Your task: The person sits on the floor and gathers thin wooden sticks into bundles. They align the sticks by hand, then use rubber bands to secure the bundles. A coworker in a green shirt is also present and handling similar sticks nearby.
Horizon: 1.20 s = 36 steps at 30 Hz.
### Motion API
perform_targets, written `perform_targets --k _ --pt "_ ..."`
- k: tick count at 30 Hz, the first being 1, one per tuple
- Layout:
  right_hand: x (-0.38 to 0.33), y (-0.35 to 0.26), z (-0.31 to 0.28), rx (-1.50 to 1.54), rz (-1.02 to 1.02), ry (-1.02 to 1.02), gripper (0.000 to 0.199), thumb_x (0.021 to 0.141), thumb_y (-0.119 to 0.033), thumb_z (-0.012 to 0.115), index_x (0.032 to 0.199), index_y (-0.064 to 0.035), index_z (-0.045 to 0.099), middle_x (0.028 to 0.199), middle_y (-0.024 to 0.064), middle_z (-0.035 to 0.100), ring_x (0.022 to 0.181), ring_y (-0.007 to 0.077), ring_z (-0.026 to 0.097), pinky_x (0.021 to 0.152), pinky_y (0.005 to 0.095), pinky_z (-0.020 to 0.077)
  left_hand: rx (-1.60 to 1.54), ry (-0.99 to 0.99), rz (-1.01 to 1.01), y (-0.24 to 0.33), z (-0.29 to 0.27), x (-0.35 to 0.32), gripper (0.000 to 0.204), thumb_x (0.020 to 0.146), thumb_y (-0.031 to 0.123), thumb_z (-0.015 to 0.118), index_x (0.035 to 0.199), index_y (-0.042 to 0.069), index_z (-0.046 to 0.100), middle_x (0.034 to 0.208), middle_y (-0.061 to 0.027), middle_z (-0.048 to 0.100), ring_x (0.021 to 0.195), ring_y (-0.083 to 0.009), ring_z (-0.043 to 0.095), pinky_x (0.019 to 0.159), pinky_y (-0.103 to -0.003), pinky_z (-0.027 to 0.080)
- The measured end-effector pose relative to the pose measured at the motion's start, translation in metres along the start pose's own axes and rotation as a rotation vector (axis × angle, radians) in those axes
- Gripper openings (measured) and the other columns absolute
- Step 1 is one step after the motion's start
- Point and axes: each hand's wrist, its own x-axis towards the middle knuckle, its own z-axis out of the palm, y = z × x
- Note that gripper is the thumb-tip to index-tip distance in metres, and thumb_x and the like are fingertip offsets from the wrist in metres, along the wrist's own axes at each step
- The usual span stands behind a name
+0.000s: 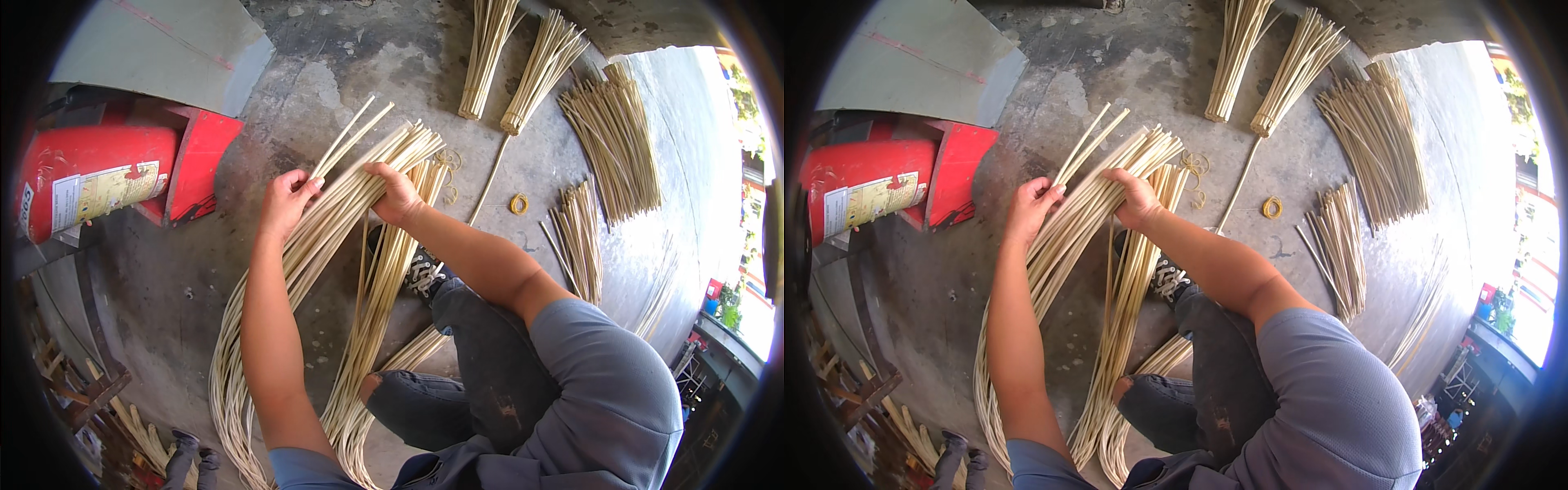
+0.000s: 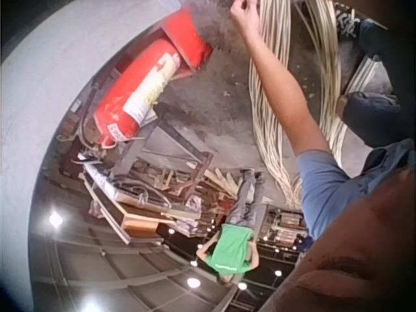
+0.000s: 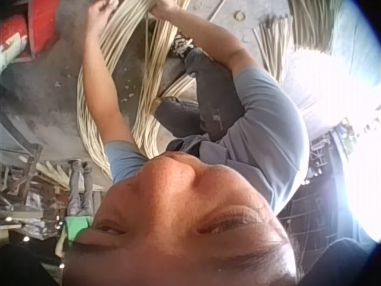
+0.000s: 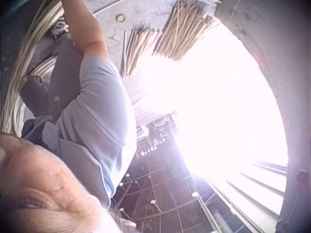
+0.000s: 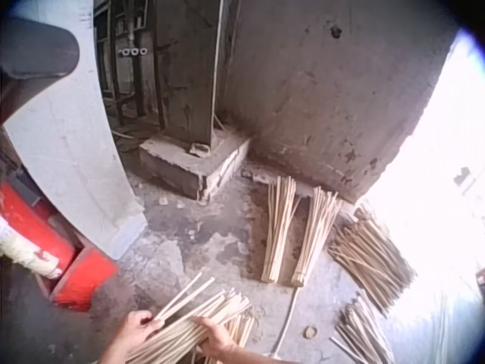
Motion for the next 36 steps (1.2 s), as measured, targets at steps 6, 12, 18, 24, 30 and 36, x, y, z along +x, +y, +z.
perform_targets --k 6,12,18,24,30,36 --pt "-0.003 0.003 0.004 -0.011 -0.028 0.049 0.031 0.088 -0.012 0.072 0.115 -0.0015 0.063 0.11 0.0121 0.068 0.103 0.0301 0.067 0.097 0.0487 0.0544 0.048 -0.001 -0.012 -0.003 0.0 -0.002 0.027 0.1 0.027 0.068 0.092 0.001 0.069 0.08 -0.002 0.068 0.075 -0.0086 0.062 0.068 -0.026 0.052" --pt "-0.004 -0.001 0.004 -0.013 -0.035 0.032 0.033 0.088 -0.012 0.074 0.117 -0.0018 0.063 0.111 0.0117 0.068 0.104 0.0301 0.067 0.096 0.0488 0.0547 0.195 0.074 0.146 -0.005 0.008 0.002 0.033 0.102 0.028 0.065 0.085 0.0 0.066 0.075 -0.0013 0.065 0.07 -0.0085 0.055 0.064 -0.03 0.047" --pt "-0.004 0.002 0.004 -0.022 -0.031 0.026 0.036 0.088 -0.014 0.074 0.12 -0.0019 0.062 0.113 0.0119 0.067 0.106 0.0301 0.066 0.096 0.0491 0.054 0.44 0.152 0.2 -0.007 0.01 0.0 0.032 0.102 0.026 0.063 0.085 -0.001 0.061 0.073 -0.0136 0.063 0.065 -0.018 0.055 0.063 -0.035 0.045" --pt "-0.005 -0.001 0.0 -0.059 -0.037 -0.08 0.04 0.09 -0.016 0.076 0.124 -0.0026 0.06 0.118 0.0128 0.067 0.112 0.0315 0.064 0.1 0.0507 0.051 0.601 0.365 0.364 -0.007 0.036 -0.002 0.026 0.098 0.023 0.063 0.085 0.0 0.058 0.077 -0.0199 0.063 0.07 -0.0378 0.059 0.064 -0.045 0.045" --pt "-0.007 0.001 0.012 -0.025 -0.022 0.056 0.044 0.089 -0.022 0.078 0.125 -0.0036 0.059 0.119 0.0126 0.067 0.113 0.0322 0.064 0.101 0.051 0.0503 0.562 0.382 0.429 -0.011 0.039 -0.01 0.023 0.098 0.02 0.062 0.09 -0.001 0.062 0.086 -0.0203 0.065 0.077 -0.0401 0.062 0.07 -0.047 0.048" --pt "-0.006 -0.001 0.009 -0.018 -0.044 0.049 0.046 0.088 -0.023 0.079 0.124 -0.0042 0.059 0.118 0.0128 0.067 0.114 0.033 0.063 0.103 0.0504 0.0496 0.636 0.175 0.259 0.003 0.047 -0.027 0.06 0.085 0.037 0.078 0.131 0.003 0.057 0.126 -0.0208 0.064 0.114 -0.0393 0.062 0.094 -0.045 0.05"
